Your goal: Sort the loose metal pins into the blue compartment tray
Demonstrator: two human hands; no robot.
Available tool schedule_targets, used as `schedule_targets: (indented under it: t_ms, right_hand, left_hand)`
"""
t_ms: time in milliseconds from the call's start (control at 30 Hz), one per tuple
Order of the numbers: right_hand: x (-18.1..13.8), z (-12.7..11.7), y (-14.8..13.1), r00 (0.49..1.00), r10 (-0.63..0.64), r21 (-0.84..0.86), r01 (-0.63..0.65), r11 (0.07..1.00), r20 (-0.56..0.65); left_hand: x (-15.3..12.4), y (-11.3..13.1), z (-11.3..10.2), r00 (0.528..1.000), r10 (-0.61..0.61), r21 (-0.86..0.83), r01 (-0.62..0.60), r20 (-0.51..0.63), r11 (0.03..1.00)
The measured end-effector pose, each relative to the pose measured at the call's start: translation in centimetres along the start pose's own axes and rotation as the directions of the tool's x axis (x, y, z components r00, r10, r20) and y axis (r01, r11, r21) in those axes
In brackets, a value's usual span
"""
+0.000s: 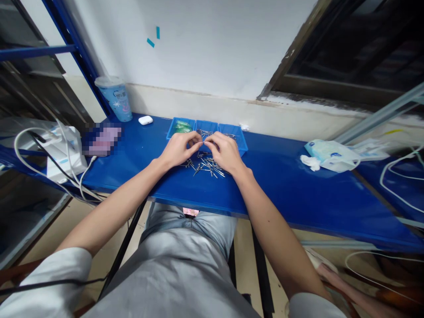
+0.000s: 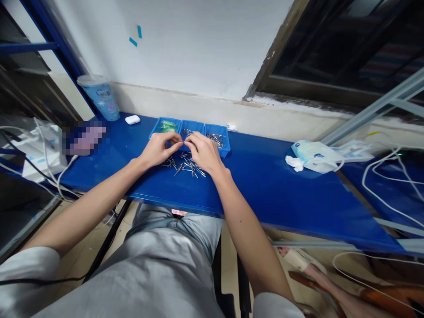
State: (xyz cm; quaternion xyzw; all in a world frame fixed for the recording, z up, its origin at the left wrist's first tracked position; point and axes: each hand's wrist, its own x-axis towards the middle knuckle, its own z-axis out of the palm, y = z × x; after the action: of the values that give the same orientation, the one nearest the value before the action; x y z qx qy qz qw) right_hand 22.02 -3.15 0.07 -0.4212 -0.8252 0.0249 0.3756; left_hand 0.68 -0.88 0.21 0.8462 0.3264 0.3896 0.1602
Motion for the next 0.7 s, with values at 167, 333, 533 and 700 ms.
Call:
schedule_targets:
  t_ms: [167,333,533,700]
  right_hand:
    - [-0.01,-0.01,0.06,0.999,-0.001,0.009,0.002,1.0,-0.046]
    - [-0.03,-0.16,0.22,0.995,0.011,-0.043,-0.015,0.999,-0.1]
    - [-0.02,-0.29,0.62,0.987,0.007,-0.098,-0.023,0.995,-0.164]
    - [0.01,-0.3,0.66,0.982,-0.004,-0.096,-0.014,0.995,-0.188]
  left_hand:
    - [-0.03,-0.17,0.05,1.0,-0.015,0.012,0.015,-0.003,1.0]
    - [0.06,-0.07,0.04,0.999,-0.034,0.031,0.035,-0.02,0.999]
    - [0.14,-0.27,0.09,0.999,-0.033,0.042,0.034,-0.034,0.999]
    - [0.16,-0.25,0.09,0.999,-0.031,0.033,0.032,-0.036,0.999]
